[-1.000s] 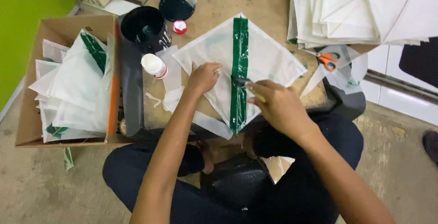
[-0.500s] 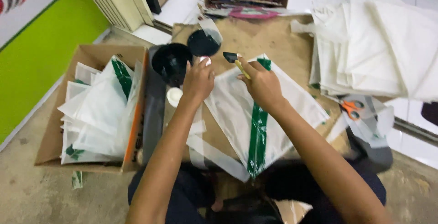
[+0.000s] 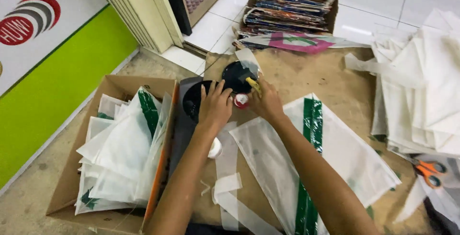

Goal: Painting a green vertical stripe on white kites using a foam brush and then placing them in a box.

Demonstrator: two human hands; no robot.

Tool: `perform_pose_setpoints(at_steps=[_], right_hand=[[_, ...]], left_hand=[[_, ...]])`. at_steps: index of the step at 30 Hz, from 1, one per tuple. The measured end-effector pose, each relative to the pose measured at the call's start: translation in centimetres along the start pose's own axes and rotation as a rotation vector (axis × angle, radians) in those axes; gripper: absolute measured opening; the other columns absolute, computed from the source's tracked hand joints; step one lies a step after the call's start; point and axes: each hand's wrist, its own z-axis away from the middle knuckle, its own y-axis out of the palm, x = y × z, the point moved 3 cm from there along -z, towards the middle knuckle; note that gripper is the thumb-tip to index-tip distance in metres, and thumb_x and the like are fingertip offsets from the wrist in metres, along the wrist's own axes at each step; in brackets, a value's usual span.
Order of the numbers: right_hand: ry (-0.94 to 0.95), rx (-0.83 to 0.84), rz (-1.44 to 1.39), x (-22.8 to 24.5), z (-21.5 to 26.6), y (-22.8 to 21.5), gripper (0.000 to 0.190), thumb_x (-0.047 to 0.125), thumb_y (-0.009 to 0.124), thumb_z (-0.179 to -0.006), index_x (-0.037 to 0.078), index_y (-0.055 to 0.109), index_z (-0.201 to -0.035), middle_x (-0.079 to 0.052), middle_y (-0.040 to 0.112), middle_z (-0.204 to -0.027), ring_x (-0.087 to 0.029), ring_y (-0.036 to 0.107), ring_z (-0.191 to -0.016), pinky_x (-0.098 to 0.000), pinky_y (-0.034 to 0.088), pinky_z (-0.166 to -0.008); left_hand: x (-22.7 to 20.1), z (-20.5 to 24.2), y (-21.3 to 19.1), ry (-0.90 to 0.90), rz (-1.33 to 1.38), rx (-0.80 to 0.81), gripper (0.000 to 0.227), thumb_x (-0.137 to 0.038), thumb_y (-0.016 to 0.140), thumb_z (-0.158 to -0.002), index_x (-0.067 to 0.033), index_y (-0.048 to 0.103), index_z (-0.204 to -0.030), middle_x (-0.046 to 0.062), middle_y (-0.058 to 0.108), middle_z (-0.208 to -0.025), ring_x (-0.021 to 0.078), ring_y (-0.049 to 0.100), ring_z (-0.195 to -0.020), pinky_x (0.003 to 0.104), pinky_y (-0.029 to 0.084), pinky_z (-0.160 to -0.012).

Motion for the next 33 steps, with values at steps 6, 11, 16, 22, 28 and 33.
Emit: perform_pose_setpoints(at_steps=[6,11,16,22,28,33], right_hand=[[0.22,0.368,-0.007,-2.9,0.0,2.8,0.089,0.041,0.06,-0.097,0.025,0.008,-0.167,-0.017,0.038,-0.159,-0.048,0.035,-0.143,-0.0599,0.03,-0.12],[0.028,0.14,0.052,-9.6,2.8,-0.3,0.07,0.024,0.073,-0.089,0.011,0.045,-0.152,-0.019,0.054,-0.143,-0.045,0.049,-0.131,-0.0564,0.033,-0.114],[0.025,0.073,0.048,-10.3,6.8,-11.1,0.066,0.022,0.069,-0.096,0.018,0.044,-0.157,-0.008,0.065,-0.132,-0.033,0.059,-0.119,-0.0486,0.045,-0.102],[0.115,0.189,0.234,-17.5,11.3,-17.8,0.065,0.021,0.075,-0.088,0.019,0.054,-0.149,-0.007,0.064,-0.13,-0.031,0.062,-0.12,-0.044,0.048,-0.104],[0.529,0.595,0.5,-23.1,15.1,-20.0,0.075,0.036,0.063,-0.095,0.045,0.029,-0.161,0.003,0.056,-0.148,-0.027,0.057,-0.134,-0.0566,0.049,-0.103],[0.539,0.657,0.595,-24.5,16.7,-19.8,0.089,0.033,0.071,-0.092,0.047,0.019,-0.162,0.002,0.062,-0.137,-0.028,0.064,-0.125,-0.0513,0.057,-0.096]], left_hand=[[-0.2,-0.2,-0.9,-0.016,0.053,0.001,0.038,-0.027,0.049,-0.104,-0.0142,0.062,-0.137,0.013,0.047,-0.156,0.0347,0.035,-0.149,0.07,0.01,-0.121],[-2.4,0.5,-0.8,0.052,0.008,-0.025,0.038,-0.025,0.05,-0.103,-0.0136,0.062,-0.137,0.013,0.048,-0.155,0.0337,0.035,-0.15,0.069,0.007,-0.121],[-7.5,1.8,-0.7,0.125,0.008,-0.008,0.038,-0.027,0.053,-0.102,-0.0125,0.064,-0.135,0.013,0.049,-0.154,0.0332,0.034,-0.151,0.065,0.011,-0.123],[-12.9,3.8,3.4,0.171,0.024,0.138,0.043,-0.027,0.053,-0.1,-0.0112,0.061,-0.139,0.015,0.052,-0.152,0.0326,0.038,-0.149,0.057,0.014,-0.126],[-16.2,7.8,6.0,0.134,0.107,0.428,0.05,-0.026,0.046,-0.102,-0.0111,0.051,-0.15,0.015,0.046,-0.158,0.0321,0.034,-0.151,0.053,0.015,-0.126],[-16.3,9.8,7.5,0.071,0.121,0.605,0.06,-0.034,0.044,-0.101,-0.018,0.037,-0.159,0.014,0.028,-0.167,0.0324,0.023,-0.155,0.055,0.015,-0.127]])
